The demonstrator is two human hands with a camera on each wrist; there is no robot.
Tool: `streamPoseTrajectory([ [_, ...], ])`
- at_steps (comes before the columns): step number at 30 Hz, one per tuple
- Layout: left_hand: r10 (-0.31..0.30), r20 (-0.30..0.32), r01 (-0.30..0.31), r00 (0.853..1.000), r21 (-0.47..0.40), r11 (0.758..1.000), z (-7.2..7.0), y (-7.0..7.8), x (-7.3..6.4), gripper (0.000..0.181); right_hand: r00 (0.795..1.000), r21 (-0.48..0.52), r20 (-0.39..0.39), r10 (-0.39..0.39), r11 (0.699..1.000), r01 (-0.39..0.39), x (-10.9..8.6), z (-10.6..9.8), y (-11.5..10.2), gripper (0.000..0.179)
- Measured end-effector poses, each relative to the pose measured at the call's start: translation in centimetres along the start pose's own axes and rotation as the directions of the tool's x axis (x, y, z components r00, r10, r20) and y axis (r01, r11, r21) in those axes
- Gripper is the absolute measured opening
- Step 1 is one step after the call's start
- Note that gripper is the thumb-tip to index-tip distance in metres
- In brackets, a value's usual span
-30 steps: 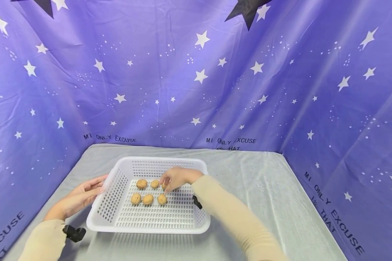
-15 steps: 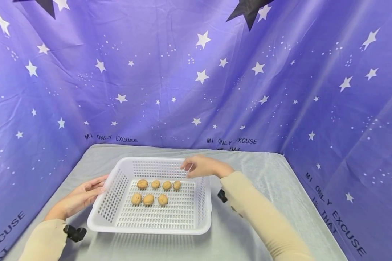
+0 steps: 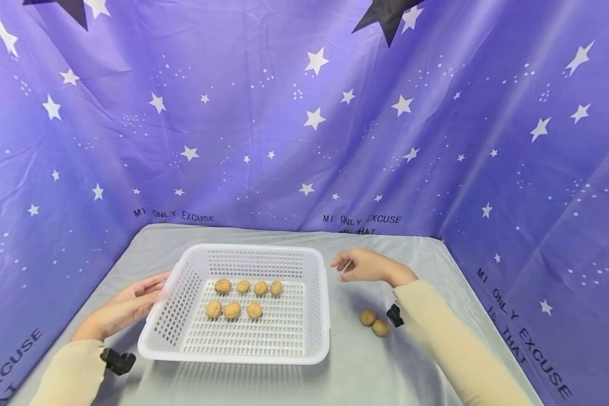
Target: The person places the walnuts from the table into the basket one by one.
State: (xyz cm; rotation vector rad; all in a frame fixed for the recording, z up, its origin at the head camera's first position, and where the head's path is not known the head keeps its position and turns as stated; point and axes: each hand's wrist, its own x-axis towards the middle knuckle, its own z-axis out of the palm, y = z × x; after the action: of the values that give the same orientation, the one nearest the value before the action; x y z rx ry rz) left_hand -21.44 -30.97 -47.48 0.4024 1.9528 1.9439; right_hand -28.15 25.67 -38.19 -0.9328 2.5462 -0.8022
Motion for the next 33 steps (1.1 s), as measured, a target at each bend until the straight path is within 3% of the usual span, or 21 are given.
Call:
streamPoseTrajectory([
  [12, -0.012, -0.014, 0.012, 1.0, -0.007, 1.0, 0.1, 0.2, 0.0, 0.062, 0.992, 0.034, 0.05, 0.119, 0.992, -0.121, -4.6, 3.2, 3.7, 0.039],
  [21, 0.0, -0.004, 0.0, 1.0, -0.009, 1.0, 0.0, 0.1, 0.0, 0.061, 0.981, 0.084, 0.096, 0.167, 0.981, -0.175, -5.9, 5.4, 5.3, 0.029],
  [33, 0.007, -0.008, -0.007, 1.0, -0.018, 1.0, 0.0, 0.0, 0.0, 0.061, 0.987, 0.076, 0.064, 0.146, 0.986, -0.151, -5.6, 3.8, 4.4, 0.032],
])
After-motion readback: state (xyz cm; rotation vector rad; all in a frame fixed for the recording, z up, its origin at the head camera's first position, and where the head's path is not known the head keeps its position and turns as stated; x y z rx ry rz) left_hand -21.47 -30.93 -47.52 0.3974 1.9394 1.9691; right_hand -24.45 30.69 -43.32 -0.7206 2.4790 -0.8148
